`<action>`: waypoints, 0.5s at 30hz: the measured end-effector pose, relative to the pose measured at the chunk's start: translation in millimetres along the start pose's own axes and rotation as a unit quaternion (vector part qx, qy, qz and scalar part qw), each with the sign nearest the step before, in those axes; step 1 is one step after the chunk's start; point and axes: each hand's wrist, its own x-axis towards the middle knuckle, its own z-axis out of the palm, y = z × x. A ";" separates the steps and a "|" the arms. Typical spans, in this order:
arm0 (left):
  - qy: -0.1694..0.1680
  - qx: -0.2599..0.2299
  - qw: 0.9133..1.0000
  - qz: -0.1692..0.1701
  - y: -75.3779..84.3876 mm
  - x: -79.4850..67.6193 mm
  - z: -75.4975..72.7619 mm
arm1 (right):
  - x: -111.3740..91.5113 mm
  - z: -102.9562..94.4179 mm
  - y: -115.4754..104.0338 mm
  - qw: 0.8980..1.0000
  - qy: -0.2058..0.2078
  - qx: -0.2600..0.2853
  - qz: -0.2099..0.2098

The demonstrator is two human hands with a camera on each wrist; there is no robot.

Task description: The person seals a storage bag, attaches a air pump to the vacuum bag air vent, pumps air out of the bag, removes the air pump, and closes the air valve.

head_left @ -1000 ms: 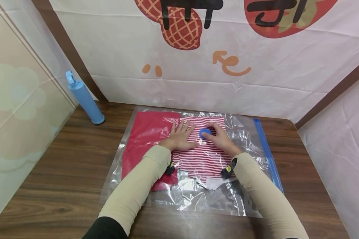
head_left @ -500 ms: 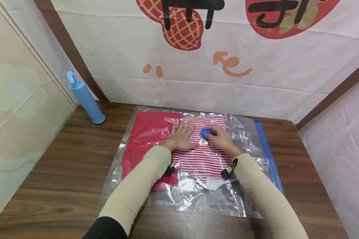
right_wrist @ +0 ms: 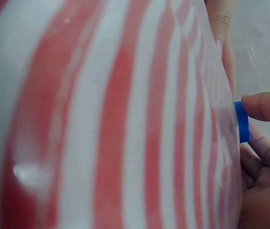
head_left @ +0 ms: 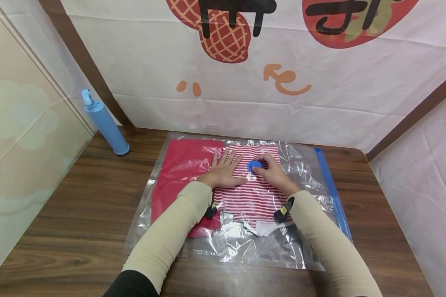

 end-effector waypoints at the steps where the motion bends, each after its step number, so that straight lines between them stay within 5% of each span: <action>1: -0.001 0.001 1.000 -0.001 -0.2 0.2 0.1 | 0.1 0.3 0.1 1.000 0.001 0.001 -0.005; 8: -0.005 -0.005 1.000 -0.004 0.9 -0.2 -0.5 | 1.3 0.2 2.4 0.999 0.002 -0.012 -0.036; 15: -0.006 -0.009 1.000 -0.003 0.8 0.0 -0.7 | 0.8 -0.6 3.0 1.000 -0.011 -0.004 0.004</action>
